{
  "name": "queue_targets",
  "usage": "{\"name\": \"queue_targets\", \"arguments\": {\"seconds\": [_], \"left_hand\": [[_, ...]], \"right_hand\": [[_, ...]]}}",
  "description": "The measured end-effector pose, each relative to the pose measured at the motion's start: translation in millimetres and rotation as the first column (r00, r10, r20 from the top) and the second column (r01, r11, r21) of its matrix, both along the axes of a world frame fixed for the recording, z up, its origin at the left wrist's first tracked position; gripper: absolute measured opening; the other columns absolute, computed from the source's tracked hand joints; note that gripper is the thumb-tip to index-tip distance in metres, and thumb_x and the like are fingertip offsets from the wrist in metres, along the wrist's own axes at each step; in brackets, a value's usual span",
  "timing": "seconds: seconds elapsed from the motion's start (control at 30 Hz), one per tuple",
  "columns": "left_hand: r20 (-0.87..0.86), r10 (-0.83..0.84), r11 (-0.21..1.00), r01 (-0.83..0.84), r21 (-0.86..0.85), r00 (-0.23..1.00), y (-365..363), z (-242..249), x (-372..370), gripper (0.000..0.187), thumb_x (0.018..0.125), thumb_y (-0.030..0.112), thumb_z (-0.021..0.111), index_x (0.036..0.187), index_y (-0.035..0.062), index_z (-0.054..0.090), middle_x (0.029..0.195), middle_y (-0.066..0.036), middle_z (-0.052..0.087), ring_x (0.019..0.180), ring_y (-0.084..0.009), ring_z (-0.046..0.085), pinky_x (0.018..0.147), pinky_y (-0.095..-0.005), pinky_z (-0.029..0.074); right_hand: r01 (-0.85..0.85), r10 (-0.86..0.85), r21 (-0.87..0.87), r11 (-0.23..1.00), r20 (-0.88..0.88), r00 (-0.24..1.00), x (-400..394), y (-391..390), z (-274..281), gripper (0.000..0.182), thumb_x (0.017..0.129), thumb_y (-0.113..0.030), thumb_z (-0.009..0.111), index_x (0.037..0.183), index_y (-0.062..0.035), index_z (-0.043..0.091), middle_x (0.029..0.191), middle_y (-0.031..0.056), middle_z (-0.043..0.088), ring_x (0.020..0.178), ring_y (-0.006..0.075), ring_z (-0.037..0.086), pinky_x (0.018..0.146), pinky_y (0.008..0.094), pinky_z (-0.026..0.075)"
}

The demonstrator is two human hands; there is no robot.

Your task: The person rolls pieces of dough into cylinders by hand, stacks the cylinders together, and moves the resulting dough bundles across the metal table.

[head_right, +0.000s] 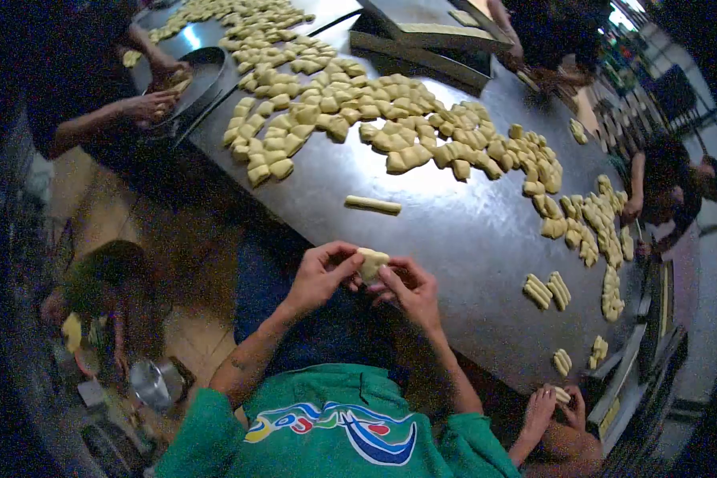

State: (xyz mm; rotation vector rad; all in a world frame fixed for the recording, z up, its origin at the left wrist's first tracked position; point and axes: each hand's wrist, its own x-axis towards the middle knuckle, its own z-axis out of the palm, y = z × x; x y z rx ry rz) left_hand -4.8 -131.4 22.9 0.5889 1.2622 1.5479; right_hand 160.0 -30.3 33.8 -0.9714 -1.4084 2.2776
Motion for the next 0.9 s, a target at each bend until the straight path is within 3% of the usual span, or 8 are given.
{"name": "queue_targets", "arguments": {"seconds": [0.13,0.23,0.4,0.6,0.67,0.73,0.8,0.9], "left_hand": [[-0.539,-0.168,0.981,0.195,-0.007,0.825,-15.2,-4.5,5.5,0.024,0.089,0.022,0.071,0.099,0.001,0.07,0.085,-0.006,0.069,0.077,-0.0117,0.062,0.069,-0.029,0.05],[-0.554,-0.31,0.947,0.304,-0.106,0.772,-25.2,0.0,6.3,0.027,0.089,0.026,0.071,0.1,0.0015,0.07,0.087,-0.006,0.07,0.076,-0.0115,0.062,0.068,-0.0285,0.05],[0.135,-0.297,0.948,0.309,-0.077,0.945,-56.6,-18.7,22.7,0.03,0.092,0.023,0.068,0.112,0.0004,0.067,0.096,-0.006,0.069,0.082,-0.0099,0.063,0.072,-0.0238,0.052],[-0.293,-0.022,0.998,0.002,-0.066,0.956,-111.1,-23.6,43.9,0.025,0.09,0.018,0.069,0.106,-0.0016,0.067,0.096,-0.007,0.069,0.08,-0.0097,0.063,0.069,-0.025,0.052],[-0.481,0.101,0.992,-0.123,-0.013,0.871,-127.3,-14.3,48.1,0.021,0.089,0.016,0.07,0.101,-0.0009,0.068,0.096,-0.007,0.07,0.08,-0.0094,0.063,0.069,-0.0256,0.052],[-0.513,0.114,0.993,-0.116,0.028,0.85,-137.0,-21.5,53.7,0.021,0.09,0.015,0.069,0.104,-0.0014,0.067,0.099,-0.008,0.07,0.083,-0.0098,0.064,0.071,-0.025,0.053],[-0.065,0.317,0.943,-0.322,-0.08,0.946,-140.7,-27.6,60.5,0.025,0.091,0.014,0.069,0.109,-0.0026,0.064,0.102,-0.01,0.069,0.087,-0.0102,0.065,0.073,-0.0237,0.054],[0.128,0.199,0.979,-0.19,-0.075,0.972,-150.4,-41.9,50.3,0.035,0.092,0.012,0.066,0.123,-0.0031,0.059,0.108,-0.01,0.067,0.091,-0.0101,0.064,0.077,-0.0227,0.054]], "right_hand": [[-0.036,0.013,0.364,0.931,0.063,0.998,15.2,-11.2,7.6,0.022,0.089,-0.006,0.067,0.109,0.0014,0.064,0.092,0.0077,0.069,0.081,0.0125,0.064,0.076,0.0255,0.052],[-0.196,0.145,0.341,0.919,0.169,0.975,32.1,-18.4,4.4,0.015,0.087,-0.007,0.07,0.099,0.0024,0.067,0.088,0.0055,0.069,0.082,0.0092,0.062,0.076,0.0231,0.049],[0.001,-0.031,0.438,0.899,0.063,0.998,34.8,-44.6,-7.6,0.017,0.087,-0.004,0.069,0.102,0.0016,0.065,0.096,0.006,0.068,0.088,0.0103,0.062,0.077,0.0236,0.049],[-0.156,0.158,0.644,0.749,0.055,0.986,23.7,-83.0,-18.9,0.019,0.088,-0.005,0.067,0.105,0.0016,0.063,0.102,0.0114,0.063,0.088,0.0176,0.063,0.077,0.0277,0.05],[-0.149,0.14,0.104,0.983,0.094,0.986,22.0,-96.8,-12.1,0.023,0.087,-0.004,0.068,0.108,0.0019,0.062,0.104,0.0122,0.063,0.09,0.0171,0.064,0.076,0.0262,0.05],[-0.208,0.202,0.072,0.975,0.084,0.976,22.3,-99.8,-13.3,0.024,0.087,-0.004,0.068,0.11,0.0019,0.061,0.105,0.0127,0.063,0.091,0.0175,0.064,0.076,0.0262,0.051],[-0.269,0.266,0.043,0.962,0.07,0.961,18.7,-101.6,-17.5,0.026,0.087,-0.005,0.068,0.111,0.002,0.061,0.106,0.0133,0.063,0.091,0.0179,0.065,0.076,0.0261,0.052],[-0.232,0.254,0.686,0.69,0.072,0.965,5.6,-107.7,-7.8,0.026,0.088,-0.007,0.068,0.112,0.0021,0.062,0.107,0.0155,0.063,0.089,0.0219,0.067,0.075,0.0303,0.054]]}}
